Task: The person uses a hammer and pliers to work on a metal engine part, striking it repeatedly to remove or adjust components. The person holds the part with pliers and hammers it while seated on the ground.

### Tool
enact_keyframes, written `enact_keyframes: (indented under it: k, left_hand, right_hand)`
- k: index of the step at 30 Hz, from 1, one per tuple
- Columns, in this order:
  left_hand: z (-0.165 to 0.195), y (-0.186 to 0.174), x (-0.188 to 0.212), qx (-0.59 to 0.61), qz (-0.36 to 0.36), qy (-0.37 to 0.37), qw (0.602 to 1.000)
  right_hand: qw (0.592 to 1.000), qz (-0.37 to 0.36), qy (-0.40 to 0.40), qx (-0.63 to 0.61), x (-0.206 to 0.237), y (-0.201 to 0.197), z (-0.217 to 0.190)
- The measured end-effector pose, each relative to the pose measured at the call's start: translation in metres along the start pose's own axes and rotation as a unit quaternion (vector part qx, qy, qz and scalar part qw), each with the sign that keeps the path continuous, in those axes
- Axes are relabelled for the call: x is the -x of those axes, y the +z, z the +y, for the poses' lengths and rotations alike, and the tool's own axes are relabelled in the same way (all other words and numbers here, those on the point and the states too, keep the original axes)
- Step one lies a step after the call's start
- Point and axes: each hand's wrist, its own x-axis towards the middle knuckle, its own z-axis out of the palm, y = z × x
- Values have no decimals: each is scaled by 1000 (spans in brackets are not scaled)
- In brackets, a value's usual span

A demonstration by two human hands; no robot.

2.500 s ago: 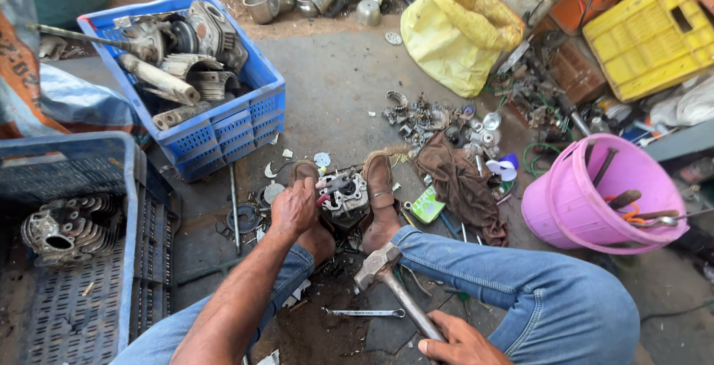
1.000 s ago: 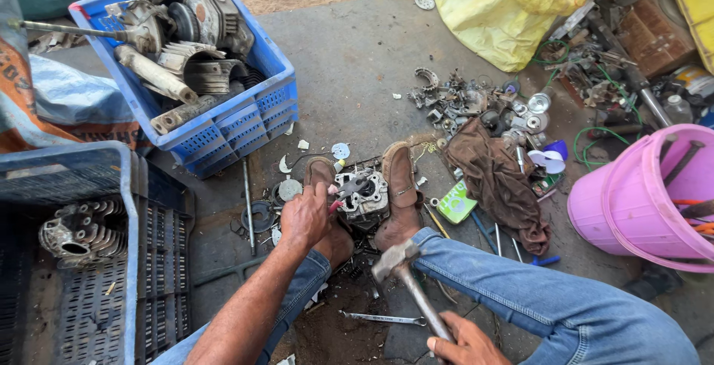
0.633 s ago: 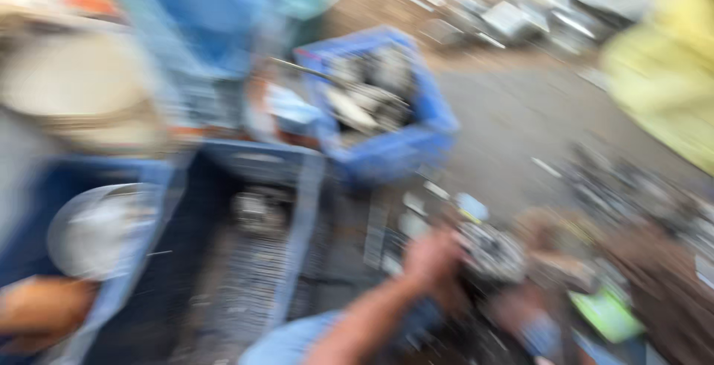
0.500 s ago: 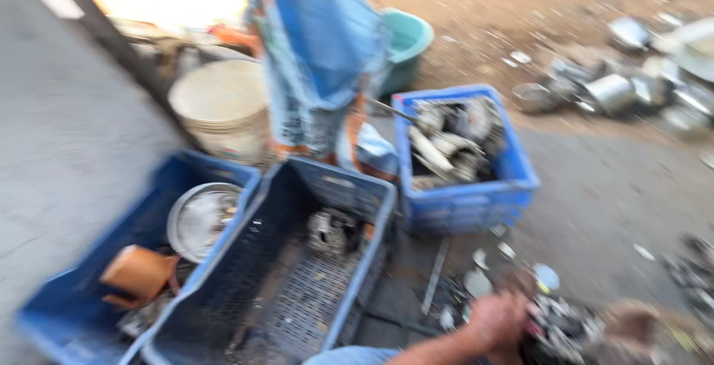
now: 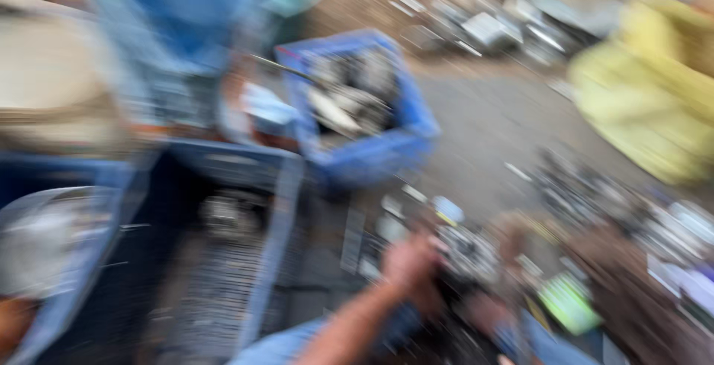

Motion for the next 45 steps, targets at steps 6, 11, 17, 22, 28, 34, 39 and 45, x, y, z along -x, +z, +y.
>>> enact_keyframes:
  k: [6,11,17,22,28,34,39,45]
  left_hand:
    - [-8,28,1,-1,-39,-21,999]
    - [-13,21,1,0,-39,-5,999]
    - [-11,15,-5,-51,-42,40,997]
    - [-10,11,-9,-61,-51,38,996]
    - [1,5,-15,-87,-57,58,993]
    - [3,3,-14,-93,-39,72,992]
    - [-1,4,-14,-81,-41,67,994]
    - [-8,11,-14,-68,-27,71,995]
  right_hand:
    - [973,-8,70,-219,71,-17,0]
    - [967,14,105,-230,76,-27,-41]
    - [964,15,98,-249,70,-32,-32]
    - [971,12,46,-235,68,-34,-46]
    - [989,43,-2,-140,68,-41,-102]
    - [994,64,-63,-55,57,-53,-145]
    - [989,98,-108,33,38,-46,-143]
    - [990,117,-80,17,43,-57,-147]
